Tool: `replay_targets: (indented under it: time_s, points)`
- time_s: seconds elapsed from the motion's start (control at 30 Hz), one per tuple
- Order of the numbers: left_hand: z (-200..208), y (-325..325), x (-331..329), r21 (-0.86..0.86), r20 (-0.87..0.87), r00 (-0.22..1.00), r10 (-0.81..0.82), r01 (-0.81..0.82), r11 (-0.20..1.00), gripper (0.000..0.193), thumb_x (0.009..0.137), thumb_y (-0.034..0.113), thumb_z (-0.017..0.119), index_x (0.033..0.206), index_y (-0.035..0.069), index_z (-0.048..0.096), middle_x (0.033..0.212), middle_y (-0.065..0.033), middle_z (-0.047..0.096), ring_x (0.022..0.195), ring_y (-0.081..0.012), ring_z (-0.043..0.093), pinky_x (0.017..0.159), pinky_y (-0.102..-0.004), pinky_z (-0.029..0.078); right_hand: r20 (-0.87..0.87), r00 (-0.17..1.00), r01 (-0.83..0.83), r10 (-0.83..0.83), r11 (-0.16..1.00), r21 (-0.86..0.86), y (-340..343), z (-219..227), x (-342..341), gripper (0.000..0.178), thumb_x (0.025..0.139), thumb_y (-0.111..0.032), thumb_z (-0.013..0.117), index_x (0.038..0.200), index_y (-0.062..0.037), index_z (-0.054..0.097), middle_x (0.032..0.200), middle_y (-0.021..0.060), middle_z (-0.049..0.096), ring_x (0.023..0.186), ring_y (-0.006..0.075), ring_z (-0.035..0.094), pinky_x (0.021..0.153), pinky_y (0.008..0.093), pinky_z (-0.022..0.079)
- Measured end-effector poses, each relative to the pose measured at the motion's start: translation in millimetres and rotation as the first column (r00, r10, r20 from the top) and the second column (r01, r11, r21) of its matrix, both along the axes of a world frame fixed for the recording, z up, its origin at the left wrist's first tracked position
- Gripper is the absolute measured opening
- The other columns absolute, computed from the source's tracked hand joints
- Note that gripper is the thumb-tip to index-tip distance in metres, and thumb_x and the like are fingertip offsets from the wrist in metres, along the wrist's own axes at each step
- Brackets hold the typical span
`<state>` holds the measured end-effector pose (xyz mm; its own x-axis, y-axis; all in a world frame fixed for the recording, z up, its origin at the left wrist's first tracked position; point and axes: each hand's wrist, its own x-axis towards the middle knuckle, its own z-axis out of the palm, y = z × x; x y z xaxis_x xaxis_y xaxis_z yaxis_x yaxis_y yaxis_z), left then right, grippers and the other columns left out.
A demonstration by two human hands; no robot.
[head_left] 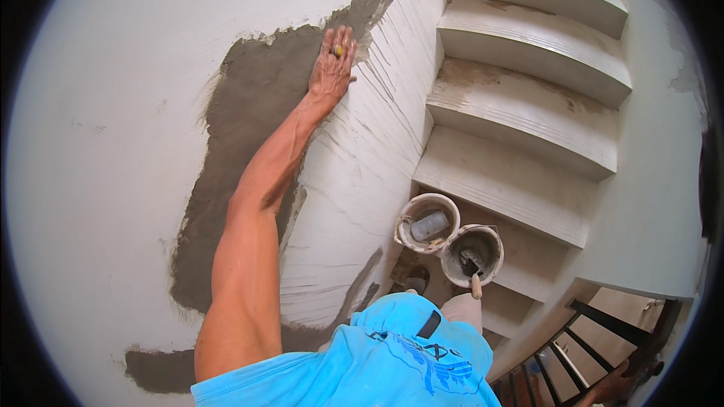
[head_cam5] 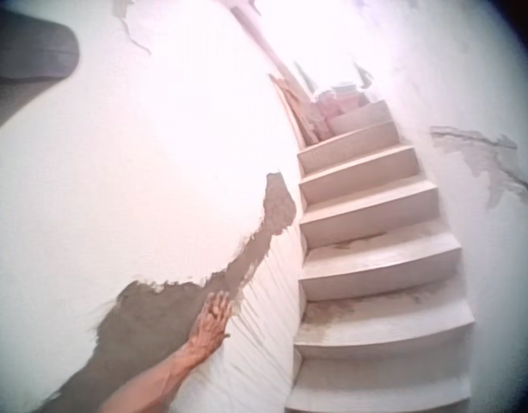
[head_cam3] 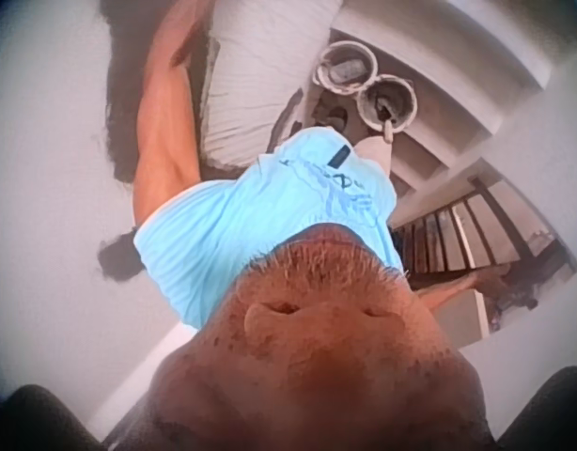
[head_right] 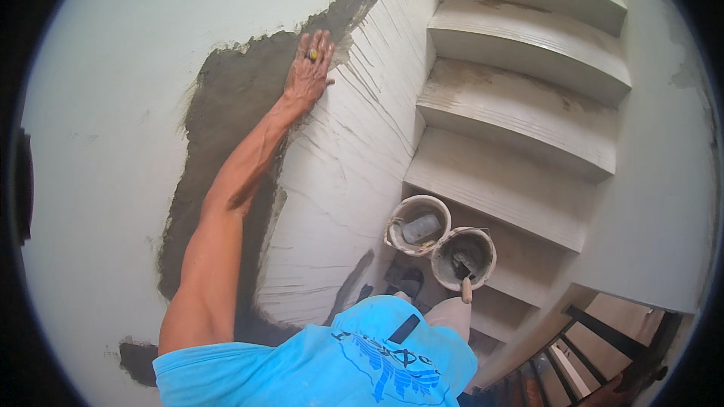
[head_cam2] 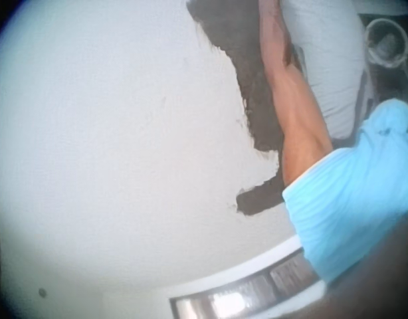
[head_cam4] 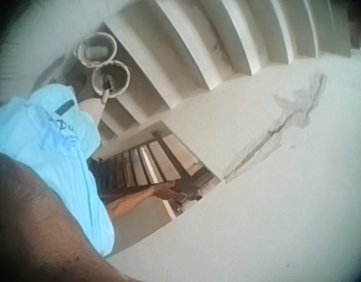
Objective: The person applies plaster to a curved wall under a spiral staircase using a trowel and a brush. They repeatedly scoop plaster from buckets, spread it on the wall, and smooth the surface.
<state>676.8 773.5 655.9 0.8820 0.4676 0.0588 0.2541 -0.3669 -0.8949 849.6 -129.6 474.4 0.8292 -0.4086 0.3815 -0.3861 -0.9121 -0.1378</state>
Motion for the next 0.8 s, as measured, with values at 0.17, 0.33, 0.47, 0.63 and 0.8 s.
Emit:
replay_targets:
  time_s: [0.17, 0.33, 0.47, 0.63, 0.8]
  points:
    - [17, -20, -20, 0.004, 0.156, 0.986, 0.060, -0.061, 0.998, 0.087, 0.088, 0.056, 0.053, 0.151, 0.004, 0.022, 0.160, -0.0163, 0.008, 0.149, -0.0301, 0.001, 0.119, -0.0495, -0.004, 0.021, 1.000, -0.017, 0.016, 1.000, 0.014, 21, 11, -7, 0.068, 0.091, -0.045, 0.058, 0.140, -0.0016, 0.041, 0.131, 0.0233, 0.054, 0.116, 0.0394, 0.055, 0.097, 0.0462, 0.044]
    - [33, -69, -74, -0.088, 0.379, 0.922, 0.075, -0.044, 0.995, 0.090, 0.086, 0.051, 0.059, 0.150, 0.001, 0.022, 0.160, -0.0172, 0.005, 0.148, -0.0312, -0.001, 0.120, -0.0462, -0.002, 0.032, 0.999, -0.027, 0.026, 0.999, 0.020, 26, 16, -10, 0.072, 0.090, -0.047, 0.059, 0.140, 0.0006, 0.040, 0.131, 0.0263, 0.052, 0.115, 0.0418, 0.055, 0.097, 0.0483, 0.044]
    - [33, -102, -112, -0.148, 0.432, 0.895, 0.110, -0.050, 0.988, 0.093, 0.084, 0.047, 0.064, 0.150, -0.001, 0.021, 0.160, -0.0178, 0.005, 0.148, -0.0315, -0.001, 0.120, -0.0455, -0.002, 0.045, 0.998, -0.041, 0.039, 0.999, 0.027, 32, 22, -10, 0.075, 0.089, -0.049, 0.059, 0.140, 0.0023, 0.039, 0.130, 0.0286, 0.051, 0.115, 0.0437, 0.054, 0.097, 0.0500, 0.044]
    - [26, -109, -126, -0.194, 0.434, 0.890, 0.140, -0.059, 0.979, 0.094, 0.083, 0.047, 0.064, 0.150, -0.001, 0.019, 0.160, -0.0183, 0.005, 0.148, -0.0314, 0.000, 0.120, -0.0464, -0.001, 0.059, 0.998, -0.040, 0.037, 0.998, 0.044, 35, 29, -15, 0.079, 0.088, -0.051, 0.060, 0.140, 0.0045, 0.038, 0.129, 0.0316, 0.050, 0.114, 0.0461, 0.054, 0.096, 0.0522, 0.045]
    - [59, -73, -86, -0.054, 0.385, 0.920, 0.071, -0.054, 0.997, 0.093, 0.085, 0.050, 0.061, 0.151, 0.000, 0.018, 0.160, -0.0165, 0.007, 0.149, -0.0298, 0.000, 0.120, -0.0460, 0.000, 0.061, 0.997, -0.047, 0.042, 0.996, 0.081, 39, 31, -17, 0.083, 0.086, -0.053, 0.060, 0.140, 0.0066, 0.037, 0.129, 0.0345, 0.049, 0.113, 0.0484, 0.054, 0.096, 0.0543, 0.045]
